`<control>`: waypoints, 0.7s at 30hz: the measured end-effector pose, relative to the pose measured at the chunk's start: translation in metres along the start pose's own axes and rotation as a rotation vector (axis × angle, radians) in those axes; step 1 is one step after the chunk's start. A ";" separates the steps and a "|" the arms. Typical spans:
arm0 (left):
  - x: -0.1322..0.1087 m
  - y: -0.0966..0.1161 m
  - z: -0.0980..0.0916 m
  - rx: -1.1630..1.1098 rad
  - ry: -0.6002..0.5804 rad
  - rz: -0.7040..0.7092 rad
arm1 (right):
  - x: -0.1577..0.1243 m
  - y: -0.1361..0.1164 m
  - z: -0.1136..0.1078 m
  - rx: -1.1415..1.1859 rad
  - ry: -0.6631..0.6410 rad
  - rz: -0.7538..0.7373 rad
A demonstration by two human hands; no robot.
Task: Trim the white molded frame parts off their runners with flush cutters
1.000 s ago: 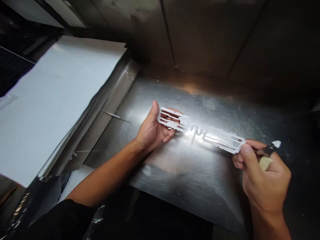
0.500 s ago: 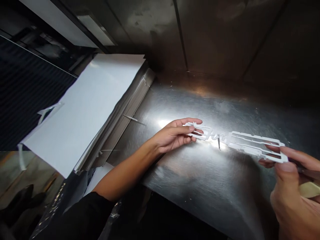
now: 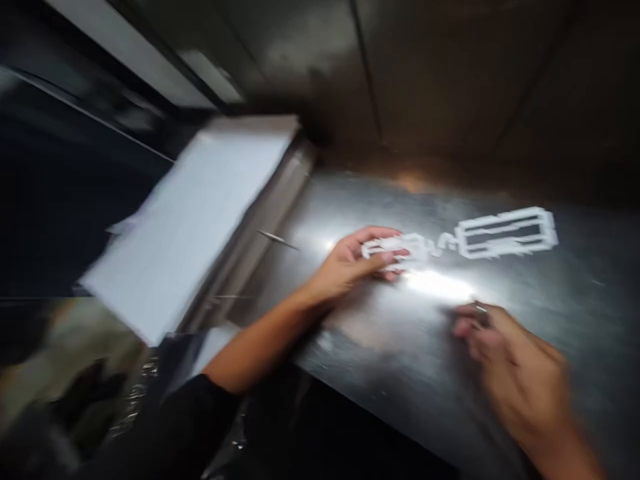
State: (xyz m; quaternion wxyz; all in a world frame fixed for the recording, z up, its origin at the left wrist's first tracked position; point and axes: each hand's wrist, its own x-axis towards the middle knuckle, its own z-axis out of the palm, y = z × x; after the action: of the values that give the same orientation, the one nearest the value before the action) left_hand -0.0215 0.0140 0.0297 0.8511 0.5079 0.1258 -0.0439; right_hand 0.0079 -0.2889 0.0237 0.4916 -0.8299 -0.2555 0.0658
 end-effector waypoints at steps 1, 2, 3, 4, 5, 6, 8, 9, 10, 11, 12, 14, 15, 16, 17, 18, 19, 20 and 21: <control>0.000 -0.001 -0.001 0.012 0.020 0.018 | 0.000 0.000 -0.001 0.035 -0.056 -0.021; -0.001 -0.002 -0.002 0.014 0.025 0.034 | 0.001 0.000 -0.003 0.056 -0.101 -0.033; -0.001 -0.003 -0.002 0.007 0.014 0.045 | 0.002 0.000 -0.004 0.056 -0.124 -0.037; -0.001 -0.004 -0.003 -0.004 0.005 0.058 | 0.003 0.000 -0.006 0.045 -0.133 -0.040; 0.000 -0.005 -0.003 -0.005 -0.004 0.055 | 0.004 -0.001 -0.007 0.039 -0.130 -0.048; 0.000 -0.005 -0.003 0.002 0.003 0.051 | 0.005 -0.001 -0.008 0.049 -0.130 -0.061; 0.000 -0.005 -0.002 0.021 0.038 0.053 | 0.007 -0.002 -0.008 0.087 -0.132 -0.080; 0.000 -0.005 -0.002 0.022 0.039 0.053 | 0.007 -0.003 -0.007 0.079 -0.135 -0.073; 0.000 -0.004 -0.002 0.023 0.016 0.041 | 0.007 -0.004 -0.006 0.056 -0.124 -0.061; -0.002 -0.003 -0.002 0.024 -0.004 0.034 | 0.007 -0.005 -0.005 0.037 -0.121 -0.051; -0.003 -0.002 -0.001 0.031 -0.017 0.031 | 0.007 -0.006 -0.004 0.035 -0.119 -0.048; -0.006 0.000 0.000 0.067 -0.010 0.037 | 0.006 -0.008 -0.001 0.069 -0.137 -0.054; -0.007 0.001 0.001 0.083 0.000 0.044 | 0.005 -0.009 0.001 0.082 -0.144 -0.051; -0.009 0.002 0.002 0.094 0.001 0.045 | 0.005 -0.009 0.002 0.085 -0.148 -0.042; -0.010 0.002 0.003 0.101 -0.009 0.042 | 0.005 -0.010 0.003 0.079 -0.147 -0.027; -0.011 0.002 0.005 0.103 -0.025 0.035 | 0.005 -0.011 0.004 0.065 -0.145 -0.013; -0.012 0.001 0.006 0.103 -0.044 0.029 | 0.005 -0.011 0.005 0.050 -0.146 -0.006; -0.013 0.000 0.008 0.102 -0.063 0.030 | 0.005 -0.012 0.006 0.032 -0.145 -0.007; -0.014 -0.001 0.010 0.101 -0.084 0.035 | 0.005 -0.012 0.007 0.015 -0.143 -0.016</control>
State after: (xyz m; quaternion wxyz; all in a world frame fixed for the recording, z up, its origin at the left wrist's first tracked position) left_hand -0.0332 0.0044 0.0367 0.8296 0.5500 0.0785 -0.0565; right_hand 0.0051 -0.2757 0.0312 0.4787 -0.8174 -0.2960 0.1229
